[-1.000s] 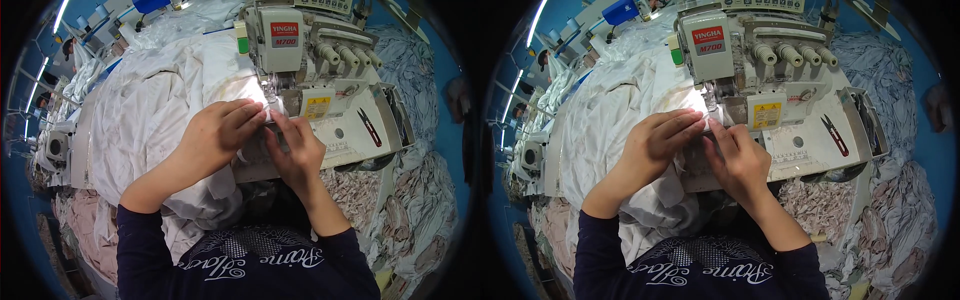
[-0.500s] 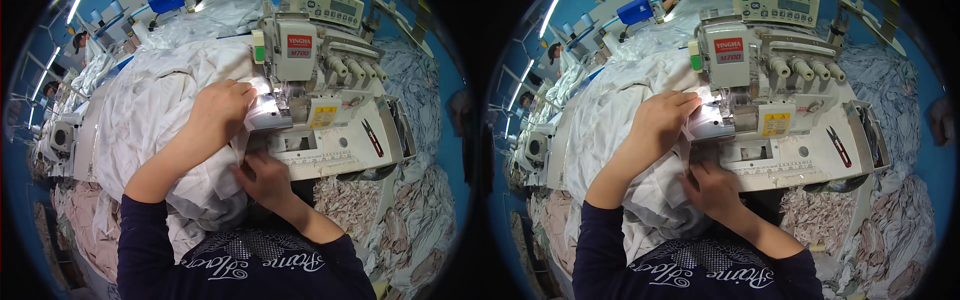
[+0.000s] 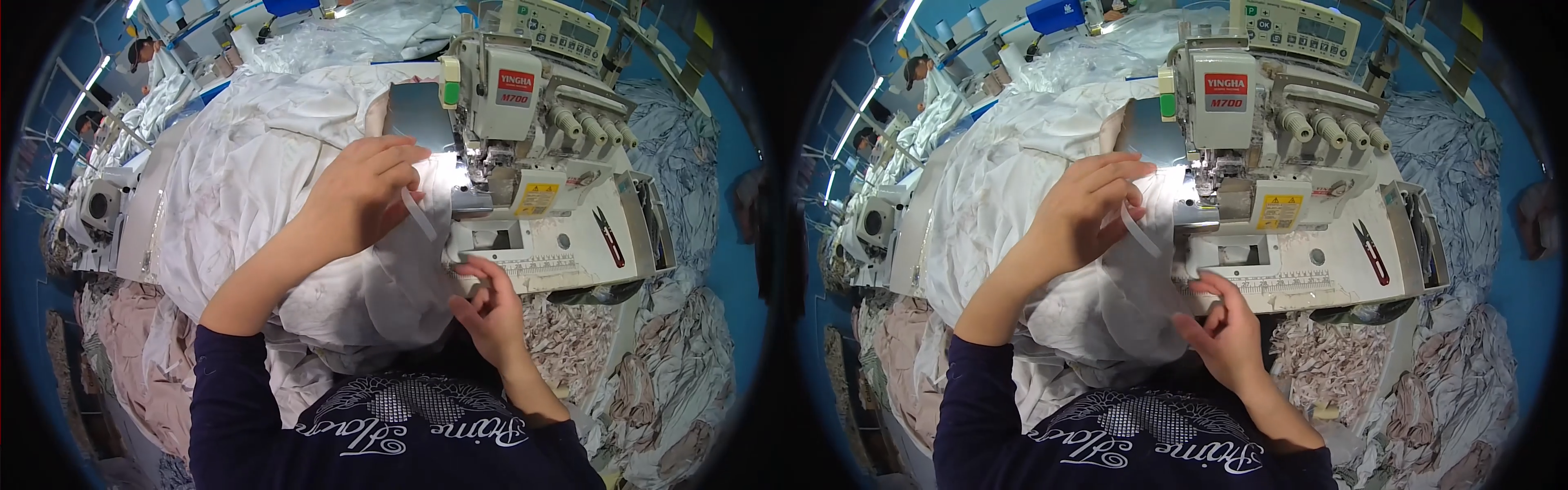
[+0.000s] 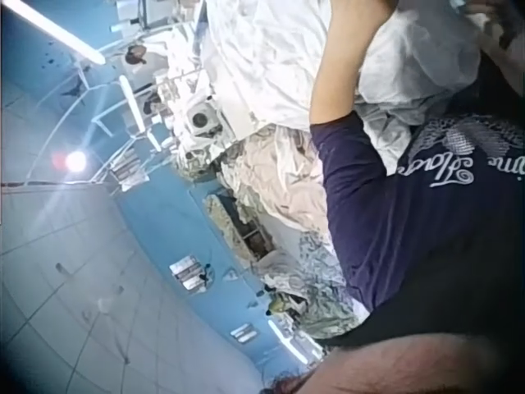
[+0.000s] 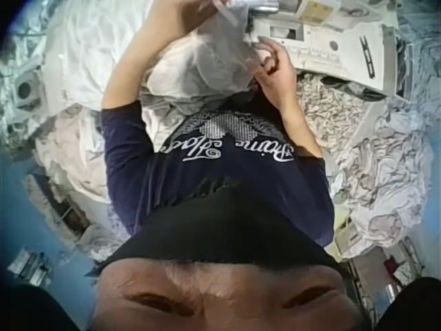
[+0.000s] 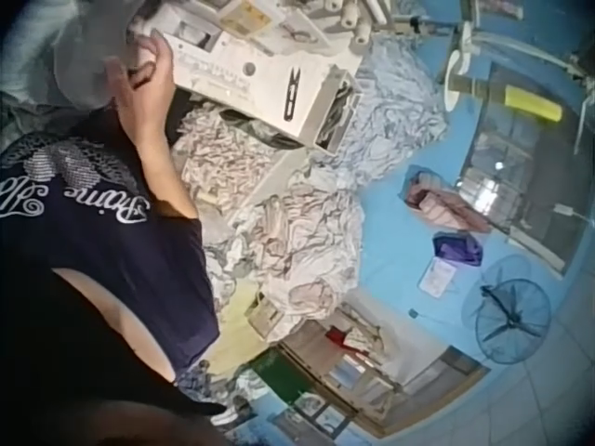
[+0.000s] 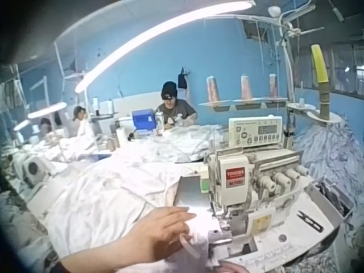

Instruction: Stitching fabric pieces together using an industrial sewing machine.

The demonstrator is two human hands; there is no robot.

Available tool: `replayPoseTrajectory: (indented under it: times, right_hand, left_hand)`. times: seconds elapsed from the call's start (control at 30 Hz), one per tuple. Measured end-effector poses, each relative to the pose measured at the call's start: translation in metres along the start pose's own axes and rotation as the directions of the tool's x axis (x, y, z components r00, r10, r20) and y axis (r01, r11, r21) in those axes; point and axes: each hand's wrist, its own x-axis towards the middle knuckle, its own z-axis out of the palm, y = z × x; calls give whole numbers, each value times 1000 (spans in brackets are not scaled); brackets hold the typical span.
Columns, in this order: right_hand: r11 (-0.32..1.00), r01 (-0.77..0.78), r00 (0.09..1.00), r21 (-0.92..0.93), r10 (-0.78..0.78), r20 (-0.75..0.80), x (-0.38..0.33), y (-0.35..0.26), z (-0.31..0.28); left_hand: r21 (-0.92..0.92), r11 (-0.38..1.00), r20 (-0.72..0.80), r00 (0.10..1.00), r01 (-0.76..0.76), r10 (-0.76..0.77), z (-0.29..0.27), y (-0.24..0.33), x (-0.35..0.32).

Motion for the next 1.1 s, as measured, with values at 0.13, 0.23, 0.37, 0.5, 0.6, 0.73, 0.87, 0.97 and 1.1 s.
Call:
replayPoseTrajectory:
  times: [0.13,0.23,0.37,0.5,0.6,0.73,0.87,0.97,1.1]
  right_hand:
    - [962,-180,975,204,146,169,10,8,19]
    - [922,-309,936,233,250,250,14,-1,17]
    - [934,-315,895,167,234,380,0,1,10]
    - [983,-169,841,-75,184,510,-7,0,-15]
    - [958,-94,929,-270,182,322,-4,0,-20]
    - [945,-142,988,296,154,-18,16,-17,7]
    - [871,-271,962,409,250,106,26,-12,4]
    - [878,-233,972,418,217,86,25,-7,0]
    - [911,-157,985,382,170,-1,25,-5,-5]
  left_hand:
    - [-75,995,97,993,71,-64,2,-6,-5]
    - [-82,994,101,993,67,-59,-2,-8,-7]
    - [-116,991,124,991,60,-45,-3,-7,-11]
    - [-232,967,182,981,107,-65,-13,15,-11]
    - [-149,989,126,992,18,1,-6,19,-8]
    - [-167,986,84,996,1,14,8,20,1]
    - [-146,988,52,997,-42,50,15,19,8]
    - [-157,987,93,996,26,-11,14,23,12]
    - [-151,988,80,997,18,-6,17,25,14]
